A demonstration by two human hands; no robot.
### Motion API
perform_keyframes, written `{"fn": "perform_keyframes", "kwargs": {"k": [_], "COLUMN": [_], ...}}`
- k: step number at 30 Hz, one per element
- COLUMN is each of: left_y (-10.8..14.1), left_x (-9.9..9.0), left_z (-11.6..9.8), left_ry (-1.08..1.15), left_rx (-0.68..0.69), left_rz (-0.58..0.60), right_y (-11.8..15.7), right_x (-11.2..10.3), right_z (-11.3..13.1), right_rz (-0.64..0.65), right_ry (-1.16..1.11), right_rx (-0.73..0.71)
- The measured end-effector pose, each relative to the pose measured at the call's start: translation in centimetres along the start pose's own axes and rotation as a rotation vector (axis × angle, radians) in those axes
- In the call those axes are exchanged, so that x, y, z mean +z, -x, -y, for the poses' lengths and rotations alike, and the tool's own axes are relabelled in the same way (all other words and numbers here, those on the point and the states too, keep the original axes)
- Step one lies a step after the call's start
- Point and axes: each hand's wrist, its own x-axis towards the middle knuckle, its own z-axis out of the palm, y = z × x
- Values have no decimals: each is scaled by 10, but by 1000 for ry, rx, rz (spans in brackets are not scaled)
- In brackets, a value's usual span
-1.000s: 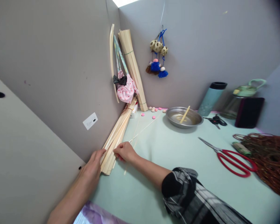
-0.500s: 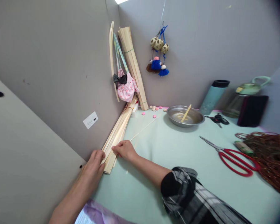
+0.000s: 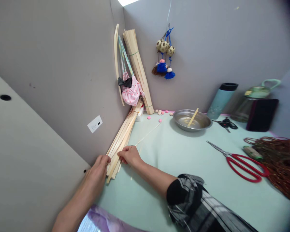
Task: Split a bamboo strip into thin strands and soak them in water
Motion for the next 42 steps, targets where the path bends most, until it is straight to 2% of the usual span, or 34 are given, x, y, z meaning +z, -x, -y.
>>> {"fn": "perform_keyframes", "kwargs": {"k": [6, 10, 11, 13, 16, 19, 24, 29, 32, 35, 37, 42], "left_y": [0, 2, 3, 6, 8, 8, 6, 6, 7, 8, 7, 2], "left_x": [-2, -6, -8, -11, -9, 0, 3, -5, -4, -3, -3, 15], "left_z": [-4, -12, -15, -21, -24, -19, -10, -19, -26, -31, -30, -10], "left_ry": [46, 95, 105, 141, 229, 297, 374, 383, 506, 565, 478, 165], "left_rx": [2, 72, 64, -8, -121, -142, -112, -127, -115, -63, -30, 79], "left_rz": [-7, -190, -206, -158, -4, 90, 86, 21, 75, 145, 90, -189], "right_y": [10, 16, 17, 18, 18, 17, 16, 21, 23, 24, 23, 21], "right_x": [-13, -20, -22, -25, -29, -32, -33, -34, -34, -36, -39, -42], "right_z": [5, 7, 7, 7, 6, 4, 3, 3, 1, -1, -1, -1], "right_rz": [133, 148, 156, 173, 175, 159, 142, 160, 184, 149, 133, 134], "right_ry": [-254, -360, -377, -405, -440, -457, -486, -549, -553, -558, -558, -499], "right_rx": [96, 98, 102, 112, 122, 131, 130, 108, 107, 98, 101, 121]}}
